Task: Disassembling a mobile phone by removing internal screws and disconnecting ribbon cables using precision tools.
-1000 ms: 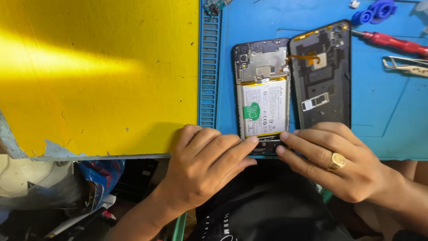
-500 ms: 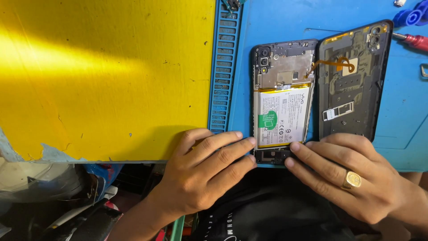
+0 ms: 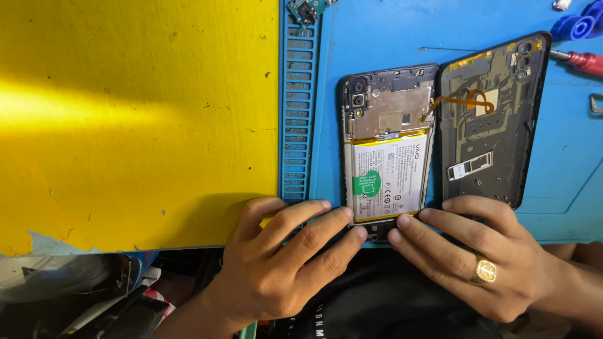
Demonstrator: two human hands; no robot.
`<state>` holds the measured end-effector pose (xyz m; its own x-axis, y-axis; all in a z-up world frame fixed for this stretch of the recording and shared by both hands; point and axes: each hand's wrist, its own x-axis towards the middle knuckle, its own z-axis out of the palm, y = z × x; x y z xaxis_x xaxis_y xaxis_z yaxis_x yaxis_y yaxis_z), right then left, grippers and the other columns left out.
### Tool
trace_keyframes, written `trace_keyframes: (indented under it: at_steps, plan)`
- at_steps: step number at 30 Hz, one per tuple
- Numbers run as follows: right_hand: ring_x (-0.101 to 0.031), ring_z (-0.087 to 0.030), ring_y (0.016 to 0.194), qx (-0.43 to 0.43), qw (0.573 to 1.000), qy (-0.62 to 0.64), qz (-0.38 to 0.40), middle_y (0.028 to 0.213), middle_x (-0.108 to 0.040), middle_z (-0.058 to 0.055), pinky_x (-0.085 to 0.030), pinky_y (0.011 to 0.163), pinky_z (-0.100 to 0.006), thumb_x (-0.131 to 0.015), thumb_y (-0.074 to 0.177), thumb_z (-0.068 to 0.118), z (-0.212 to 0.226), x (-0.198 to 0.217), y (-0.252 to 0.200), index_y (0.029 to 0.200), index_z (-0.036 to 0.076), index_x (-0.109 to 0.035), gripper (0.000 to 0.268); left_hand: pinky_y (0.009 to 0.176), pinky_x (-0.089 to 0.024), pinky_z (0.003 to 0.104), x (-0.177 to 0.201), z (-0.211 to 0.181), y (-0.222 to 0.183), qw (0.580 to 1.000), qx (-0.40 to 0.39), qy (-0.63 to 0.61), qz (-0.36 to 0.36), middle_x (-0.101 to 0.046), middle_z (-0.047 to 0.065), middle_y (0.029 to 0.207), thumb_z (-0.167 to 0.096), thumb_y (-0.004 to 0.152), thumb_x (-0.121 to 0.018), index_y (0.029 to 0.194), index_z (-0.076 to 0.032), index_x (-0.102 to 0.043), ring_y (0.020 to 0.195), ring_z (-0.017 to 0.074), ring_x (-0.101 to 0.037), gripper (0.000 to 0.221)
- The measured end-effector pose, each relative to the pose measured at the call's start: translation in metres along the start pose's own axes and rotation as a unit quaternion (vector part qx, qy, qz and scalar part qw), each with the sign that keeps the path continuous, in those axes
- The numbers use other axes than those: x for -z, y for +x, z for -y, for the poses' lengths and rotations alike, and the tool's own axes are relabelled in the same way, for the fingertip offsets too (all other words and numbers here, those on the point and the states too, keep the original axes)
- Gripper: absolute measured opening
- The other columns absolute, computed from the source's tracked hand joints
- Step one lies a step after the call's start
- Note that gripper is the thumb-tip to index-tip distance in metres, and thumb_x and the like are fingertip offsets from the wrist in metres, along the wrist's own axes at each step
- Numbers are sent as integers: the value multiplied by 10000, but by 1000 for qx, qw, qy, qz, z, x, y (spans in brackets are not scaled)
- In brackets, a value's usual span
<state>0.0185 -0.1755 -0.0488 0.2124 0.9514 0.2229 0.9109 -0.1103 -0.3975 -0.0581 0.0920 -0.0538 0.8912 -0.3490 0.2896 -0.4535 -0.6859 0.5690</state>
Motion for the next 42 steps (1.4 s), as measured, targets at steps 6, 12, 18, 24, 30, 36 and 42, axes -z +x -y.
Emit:
trace_keyframes:
  at_steps: [6,12,18,24,30,36,42]
  plan:
    - [-658,-253,988,-6,1000,14,3,1207,-677,-152,-563,790,-400,-592,1007,89,1,-4,-3,1121,-31,-737,221,786,-467,351,-1,0,4,1000,1,8,-2,-745,-6,1099,-208,1043,-672,1020,-195,-773,970,180,-705,105]
    - [-658,-245,1003,-6,1000,4,19,1218,-665,-142,-576,787,-398,-586,1014,100,2,-2,-4,1145,-26,-729,231,784,-476,345,-3,0,5,1000,-5,31,-1,-738,-27,1099,-232,1058,-622,1032,-223,-777,982,163,-679,157]
    - [-689,-249,983,24,999,-18,26,1204,-662,-165,-584,777,-388,-439,1041,89,1,0,-1,1156,-48,-721,335,794,-482,341,-4,0,5,999,0,40,-1,-730,-52,1095,-286,1041,-690,1036,-241,-776,989,147,-674,97]
    - [-703,-250,962,35,999,-9,19,1194,-666,-169,-587,785,-376,-463,1037,77,-3,0,0,1144,-47,-724,308,778,-488,339,-5,1,7,999,-9,45,-4,-731,-40,1071,-259,1044,-665,1035,-243,-759,973,154,-669,95]
    - [-705,-259,955,41,999,-10,22,1193,-663,-182,-588,788,-380,-429,1042,81,-3,1,1,1141,-56,-722,338,774,-481,328,-5,1,6,998,-13,55,-8,-731,-56,1066,-283,1047,-679,1051,-253,-776,974,142,-654,101]
    - [-708,-263,971,32,999,24,31,1200,-651,-180,-575,820,-386,-428,1040,67,-6,4,4,1148,-74,-704,328,776,-478,338,-5,0,8,999,-3,46,-6,-723,-55,1054,-292,1038,-700,1029,-247,-770,963,146,-659,83]
    - [-696,-265,979,16,999,8,35,1218,-638,-173,-579,831,-390,-422,1043,67,0,1,2,1174,-84,-693,336,771,-471,334,-6,1,6,998,-17,56,-8,-726,-53,1069,-277,1049,-686,1055,-240,-773,969,149,-666,95]
